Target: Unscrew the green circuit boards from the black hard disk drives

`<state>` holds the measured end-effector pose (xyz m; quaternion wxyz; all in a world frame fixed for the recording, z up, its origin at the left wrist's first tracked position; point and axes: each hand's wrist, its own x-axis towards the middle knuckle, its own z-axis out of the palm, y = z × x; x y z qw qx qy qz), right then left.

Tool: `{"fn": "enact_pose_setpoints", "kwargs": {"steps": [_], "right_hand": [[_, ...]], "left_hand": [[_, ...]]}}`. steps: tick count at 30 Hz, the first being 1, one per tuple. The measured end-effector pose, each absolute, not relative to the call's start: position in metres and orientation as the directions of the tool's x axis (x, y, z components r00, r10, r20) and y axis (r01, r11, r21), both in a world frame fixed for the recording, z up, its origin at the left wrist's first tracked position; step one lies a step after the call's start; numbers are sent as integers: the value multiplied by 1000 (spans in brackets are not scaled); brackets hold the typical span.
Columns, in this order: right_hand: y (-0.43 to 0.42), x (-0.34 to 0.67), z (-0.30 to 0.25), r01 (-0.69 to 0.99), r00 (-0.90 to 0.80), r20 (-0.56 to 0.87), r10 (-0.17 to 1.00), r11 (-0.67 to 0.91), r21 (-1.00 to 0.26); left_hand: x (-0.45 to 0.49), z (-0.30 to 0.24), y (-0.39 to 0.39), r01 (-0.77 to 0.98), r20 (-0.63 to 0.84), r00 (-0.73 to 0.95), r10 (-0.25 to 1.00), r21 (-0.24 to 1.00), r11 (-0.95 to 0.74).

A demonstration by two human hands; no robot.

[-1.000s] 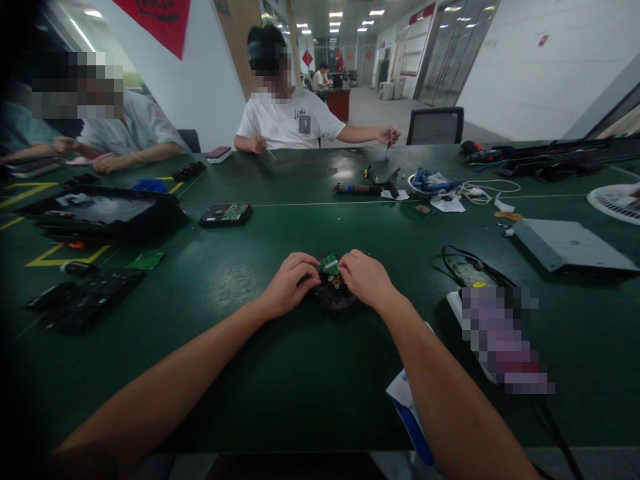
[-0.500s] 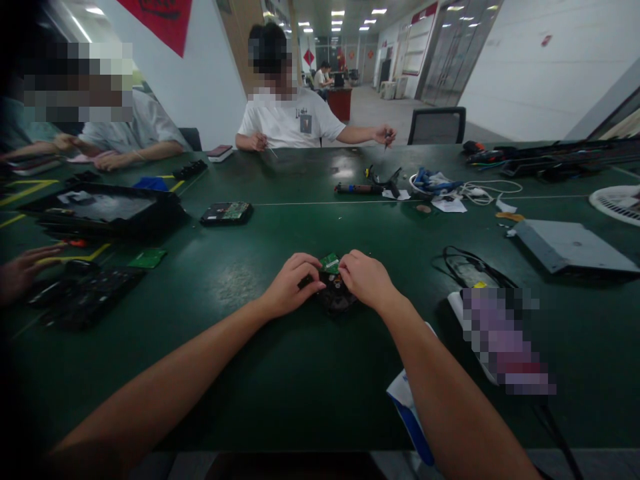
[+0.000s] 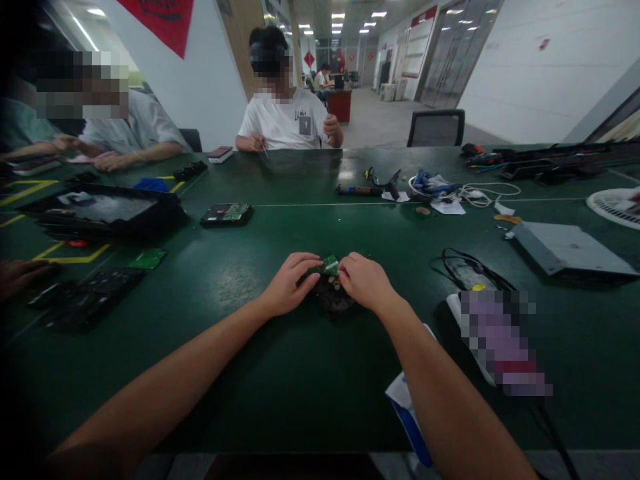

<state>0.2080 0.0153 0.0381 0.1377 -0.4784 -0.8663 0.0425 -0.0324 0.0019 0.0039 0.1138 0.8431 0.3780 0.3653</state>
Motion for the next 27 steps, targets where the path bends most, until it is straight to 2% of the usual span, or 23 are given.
{"fn": "enact_pose_setpoints", "kwargs": {"steps": [6, 12, 15, 20, 23, 27], "right_hand": [[15, 212, 39, 786, -482, 258, 837, 543, -294], [21, 224, 42, 821, -193, 467, 863, 403, -405], [23, 228, 43, 808, -131, 569, 812, 420, -413], [19, 228, 49, 796, -60, 760, 648, 490, -355], [18, 228, 50, 782, 7, 799, 601, 495, -379], [23, 229, 45, 728, -8, 792, 611, 547, -414]], "left_hand": [[-30, 0, 3, 596, 491, 483, 725, 422, -683], [-31, -2, 4, 603, 468, 473, 747, 447, -661], [-31, -1, 3, 607, 441, 469, 765, 468, -642], [-33, 1, 2, 593, 405, 486, 774, 498, -633], [-34, 2, 2, 582, 393, 525, 754, 481, -656], [-34, 2, 2, 578, 393, 531, 751, 480, -660]]}}
